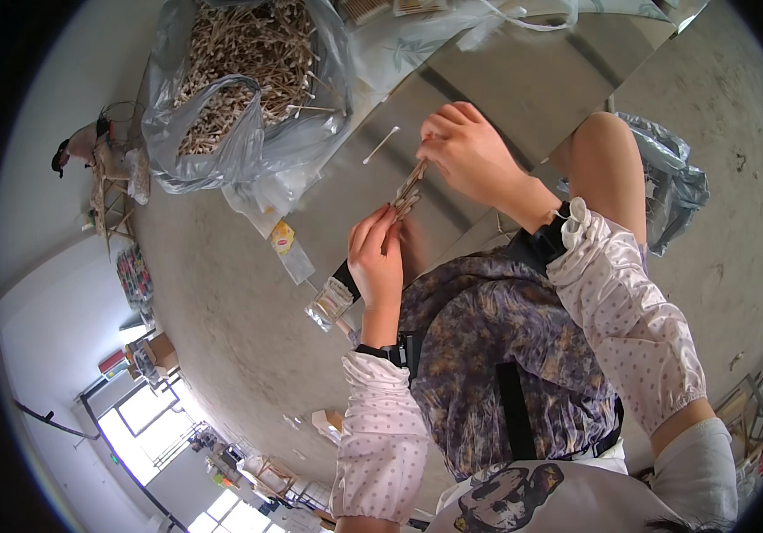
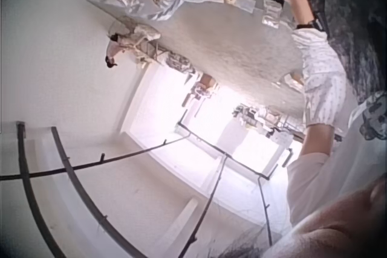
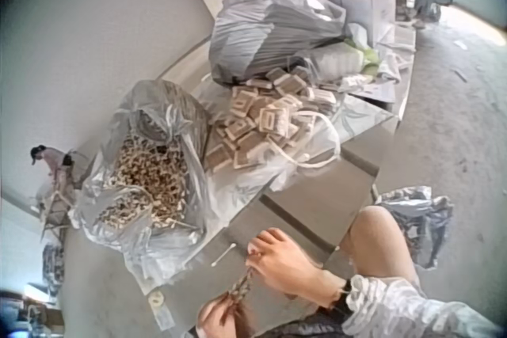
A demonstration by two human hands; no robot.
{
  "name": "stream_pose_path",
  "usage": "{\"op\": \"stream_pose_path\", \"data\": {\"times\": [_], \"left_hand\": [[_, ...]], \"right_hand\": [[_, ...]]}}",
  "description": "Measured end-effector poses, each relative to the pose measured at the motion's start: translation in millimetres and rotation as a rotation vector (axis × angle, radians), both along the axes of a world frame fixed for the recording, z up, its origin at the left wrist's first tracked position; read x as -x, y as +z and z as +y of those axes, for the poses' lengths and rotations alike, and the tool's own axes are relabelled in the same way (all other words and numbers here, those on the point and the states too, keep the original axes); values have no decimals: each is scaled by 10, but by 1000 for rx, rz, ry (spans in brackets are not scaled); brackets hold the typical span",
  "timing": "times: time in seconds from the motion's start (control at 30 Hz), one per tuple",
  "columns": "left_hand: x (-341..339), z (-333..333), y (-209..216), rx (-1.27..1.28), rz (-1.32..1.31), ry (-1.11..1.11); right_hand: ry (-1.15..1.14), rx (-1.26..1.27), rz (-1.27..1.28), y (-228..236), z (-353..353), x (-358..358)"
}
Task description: The person is aligning cotton swabs on a flat surface and then placing them into plastic bags.
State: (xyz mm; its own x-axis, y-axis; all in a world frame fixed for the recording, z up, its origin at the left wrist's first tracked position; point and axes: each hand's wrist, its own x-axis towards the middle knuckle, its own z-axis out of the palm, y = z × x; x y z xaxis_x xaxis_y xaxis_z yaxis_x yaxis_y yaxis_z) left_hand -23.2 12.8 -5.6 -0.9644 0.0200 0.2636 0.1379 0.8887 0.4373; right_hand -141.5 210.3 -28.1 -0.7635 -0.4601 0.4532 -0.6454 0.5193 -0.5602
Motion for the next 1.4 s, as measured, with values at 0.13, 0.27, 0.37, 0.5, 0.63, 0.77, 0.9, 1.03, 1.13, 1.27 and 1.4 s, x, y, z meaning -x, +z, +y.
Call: {"op": "stream_pose_path", "data": {"times": [0.13,0.27,0.37,0.5,0.63,0.77,0.9,1.03,1.13,1.27,1.4], "left_hand": [[-21,0,32,-24,-15,22],[-70,-30,43,-35,-8,42],[-93,-47,38,-5,-19,42],[-110,-73,7,-4,-19,48],[-127,-47,5,-1,-8,14],[-177,-57,29,-19,-9,0],[-233,-139,-6,-43,4,25],[-246,-82,13,23,-8,-24],[-226,102,53,27,-47,-29],[-148,177,8,26,-3,42],[-170,252,-1,21,-38,85]], "right_hand": [[-123,-3,28,-7,83,60],[-219,-43,31,-30,91,90],[-262,42,73,-15,26,78],[98,107,26,14,-79,-79],[197,-8,45,3,-136,-141],[196,-73,68,25,-104,-110],[105,-96,72,26,-9,-43],[-14,-82,75,-24,-42,-39],[87,-33,33,-20,-197,-145],[278,107,-57,-44,-263,-286],[116,221,-83,-3,-163,-170]]}}
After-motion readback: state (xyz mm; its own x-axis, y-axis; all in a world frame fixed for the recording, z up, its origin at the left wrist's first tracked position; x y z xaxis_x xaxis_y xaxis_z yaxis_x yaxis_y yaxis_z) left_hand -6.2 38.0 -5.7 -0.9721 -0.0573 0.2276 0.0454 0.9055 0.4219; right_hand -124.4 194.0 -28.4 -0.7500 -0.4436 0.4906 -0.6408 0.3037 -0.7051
